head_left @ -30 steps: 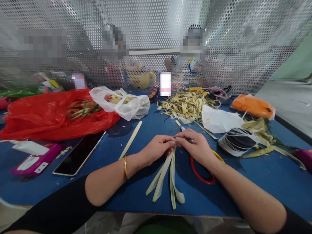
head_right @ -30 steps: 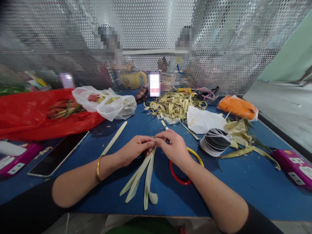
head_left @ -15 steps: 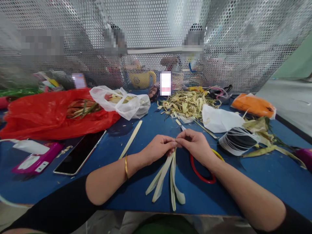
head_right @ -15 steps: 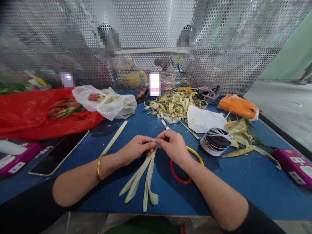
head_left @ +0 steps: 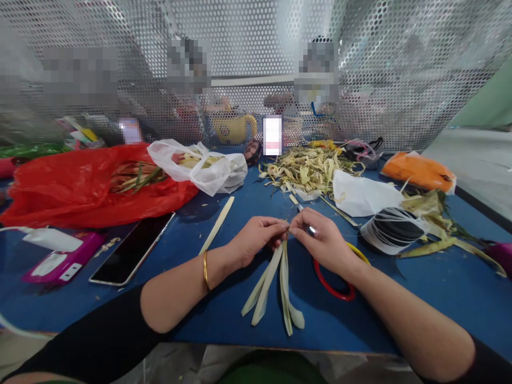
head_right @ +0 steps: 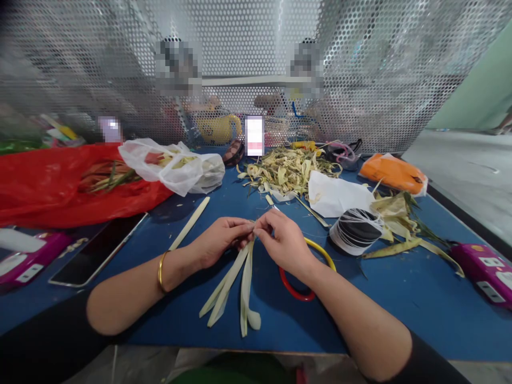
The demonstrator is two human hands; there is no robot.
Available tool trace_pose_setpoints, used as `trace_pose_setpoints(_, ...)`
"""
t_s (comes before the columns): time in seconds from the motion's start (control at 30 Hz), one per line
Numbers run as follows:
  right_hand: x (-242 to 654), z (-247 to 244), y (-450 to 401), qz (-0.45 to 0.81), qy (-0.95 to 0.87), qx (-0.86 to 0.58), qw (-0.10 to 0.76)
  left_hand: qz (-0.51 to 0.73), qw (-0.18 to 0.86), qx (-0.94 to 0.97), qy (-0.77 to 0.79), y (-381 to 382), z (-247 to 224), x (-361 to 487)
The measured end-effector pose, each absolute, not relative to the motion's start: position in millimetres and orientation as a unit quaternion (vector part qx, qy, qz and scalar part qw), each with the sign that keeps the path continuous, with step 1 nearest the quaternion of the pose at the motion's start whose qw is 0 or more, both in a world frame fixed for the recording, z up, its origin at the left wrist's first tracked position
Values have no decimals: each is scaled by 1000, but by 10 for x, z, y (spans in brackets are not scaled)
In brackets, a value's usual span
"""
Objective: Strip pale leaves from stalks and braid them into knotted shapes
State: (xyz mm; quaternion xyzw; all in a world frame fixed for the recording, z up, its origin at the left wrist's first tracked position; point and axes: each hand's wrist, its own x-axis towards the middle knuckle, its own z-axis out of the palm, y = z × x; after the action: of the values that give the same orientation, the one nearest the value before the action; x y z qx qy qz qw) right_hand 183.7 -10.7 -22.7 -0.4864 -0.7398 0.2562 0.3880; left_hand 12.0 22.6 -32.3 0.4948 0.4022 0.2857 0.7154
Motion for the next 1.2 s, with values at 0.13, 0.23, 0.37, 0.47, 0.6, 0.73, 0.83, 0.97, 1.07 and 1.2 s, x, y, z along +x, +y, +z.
trace_pose_setpoints(0.13, 1845, -178, -138, 252, -781, -452, 350, 295, 708, 476, 429, 236, -321, 112)
trace_pose_setpoints(0.23, 1856, -160, -136, 285, -778, -439, 348, 305, 702, 468, 441, 237, -317, 108)
trace_pose_setpoints(0.37, 1883, -202, -81, 304, -707, -495, 405, 302, 684, 495, 442, 236, -288, 102)
trace_pose_setpoints(0.47, 1898, -256, -38, 314, -695, -506, 402, 298, 665, 533, 430, 230, -249, 99)
trace_pose_setpoints(0.6, 1899, -299, -25, 334, -719, -489, 363, 297, 654, 558, 416, 218, -192, 97)
trace_pose_setpoints(0.73, 1912, -306, -27, 329, -743, -481, 328, 290, 653, 568, 408, 237, -183, 82)
trace_pose_setpoints(0.83, 1928, -306, -24, 325, -756, -474, 313, 283, 659, 567, 406, 268, -201, 60)
trace_pose_setpoints(0.97, 1938, -304, -25, 312, -764, -473, 309, 278, 663, 563, 407, 289, -208, 36)
trace_pose_setpoints(1.07, 1939, -296, -30, 307, -769, -469, 307, 276, 654, 573, 409, 288, -196, 30)
trace_pose_setpoints(1.2, 1938, -289, -31, 305, -777, -463, 298, 279, 627, 602, 409, 290, -191, 37)
